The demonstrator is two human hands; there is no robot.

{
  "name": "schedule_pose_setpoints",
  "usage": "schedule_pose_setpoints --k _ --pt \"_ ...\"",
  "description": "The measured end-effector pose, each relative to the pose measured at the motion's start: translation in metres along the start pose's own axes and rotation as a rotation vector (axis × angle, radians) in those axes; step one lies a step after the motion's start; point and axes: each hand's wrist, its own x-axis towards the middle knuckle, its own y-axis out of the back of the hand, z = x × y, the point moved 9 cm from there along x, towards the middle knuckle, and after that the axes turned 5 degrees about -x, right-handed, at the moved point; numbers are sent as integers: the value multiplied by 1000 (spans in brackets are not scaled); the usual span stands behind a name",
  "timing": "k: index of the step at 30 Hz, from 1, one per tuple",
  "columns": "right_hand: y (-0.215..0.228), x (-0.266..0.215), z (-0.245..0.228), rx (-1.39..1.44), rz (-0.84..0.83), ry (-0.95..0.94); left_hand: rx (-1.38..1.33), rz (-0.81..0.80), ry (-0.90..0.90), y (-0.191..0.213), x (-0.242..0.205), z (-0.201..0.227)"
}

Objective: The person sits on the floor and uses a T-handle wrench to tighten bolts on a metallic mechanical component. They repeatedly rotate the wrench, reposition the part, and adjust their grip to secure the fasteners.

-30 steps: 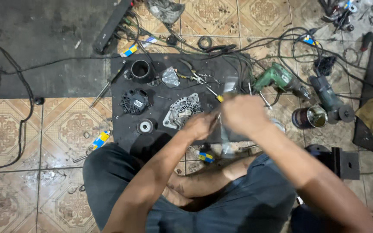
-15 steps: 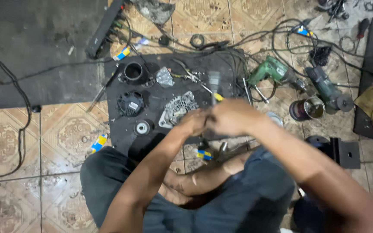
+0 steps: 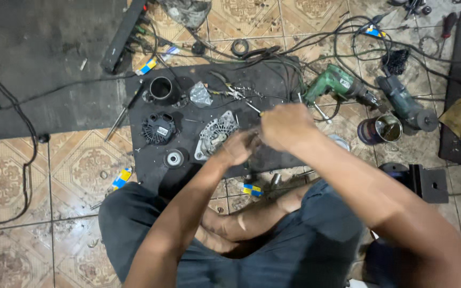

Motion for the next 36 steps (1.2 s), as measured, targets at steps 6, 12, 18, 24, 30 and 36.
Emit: schedule_pose_setpoints --k 6,12,18,24,30,36 --pt "58 -34 -83 577 41 495 -2 41 -91 -14 15 -35" --pt "10 20 -16 -28 348 32 125 -172 290 -85 45 -145" --pt "63 -50 -72 696 326 463 -610 101 562 -28 2 -76" --pt "42 -34 52 792 579 52 -173 187 -47 14 22 -28" --pt "-43 -6 39 1324 522 -1 -325 87 -59 5 34 -34" --pt "-49 13 9 1519 621 71 -152 5 -20 10 31 -20"
